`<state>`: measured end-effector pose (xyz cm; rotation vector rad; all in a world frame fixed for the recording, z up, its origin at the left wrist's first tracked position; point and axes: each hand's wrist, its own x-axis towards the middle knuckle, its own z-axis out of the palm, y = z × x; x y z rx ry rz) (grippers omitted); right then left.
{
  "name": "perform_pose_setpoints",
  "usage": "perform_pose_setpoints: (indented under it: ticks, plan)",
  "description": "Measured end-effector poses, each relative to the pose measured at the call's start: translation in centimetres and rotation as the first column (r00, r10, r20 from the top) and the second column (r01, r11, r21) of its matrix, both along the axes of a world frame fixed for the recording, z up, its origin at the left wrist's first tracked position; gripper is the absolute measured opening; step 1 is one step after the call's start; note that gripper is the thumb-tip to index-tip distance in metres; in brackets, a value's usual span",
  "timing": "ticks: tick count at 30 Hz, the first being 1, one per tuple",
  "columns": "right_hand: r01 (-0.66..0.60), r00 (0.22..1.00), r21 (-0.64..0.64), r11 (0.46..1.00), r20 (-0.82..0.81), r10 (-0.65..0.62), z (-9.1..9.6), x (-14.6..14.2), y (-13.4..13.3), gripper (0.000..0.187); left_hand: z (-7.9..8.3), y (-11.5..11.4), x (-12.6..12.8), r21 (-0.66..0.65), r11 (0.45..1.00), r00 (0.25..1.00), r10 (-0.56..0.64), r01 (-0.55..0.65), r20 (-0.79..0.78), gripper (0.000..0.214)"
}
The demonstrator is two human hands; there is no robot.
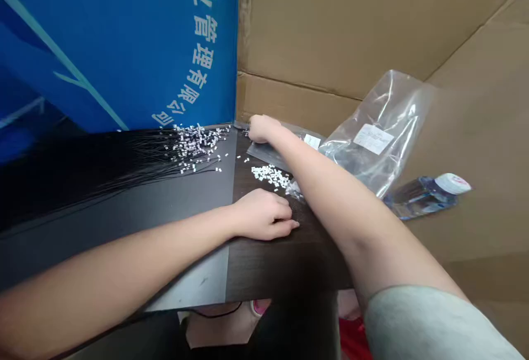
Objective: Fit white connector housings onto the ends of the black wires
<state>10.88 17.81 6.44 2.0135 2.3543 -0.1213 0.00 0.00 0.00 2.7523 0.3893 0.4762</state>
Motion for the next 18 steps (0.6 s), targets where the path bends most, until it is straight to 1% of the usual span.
perform_pose_setpoints:
  ticks: [8, 14, 18]
  plan:
    - [-0.003, 0.998, 0.023, 1.0, -0.055, 0.004, -0.5, 0.39, 0.37, 0.021, -0.29, 0.11, 0.1, -0.035, 0.999, 1.0, -0.009, 0.009, 0.013, 0.046]
    - [0.016, 0.995, 0.054, 0.998, -0.101, -0.011, -0.58, 0.34, 0.3, 0.021, -0.43, 0.15, 0.13, -0.043, 0.999, 1.0, -0.004, 0.005, 0.02, 0.045]
    - [0.007, 0.991, 0.076, 0.997, -0.135, 0.003, -0.5, 0.44, 0.26, 0.014, -0.56, 0.17, 0.24, -0.042, 0.999, 0.999, -0.005, 0.007, 0.031, 0.045]
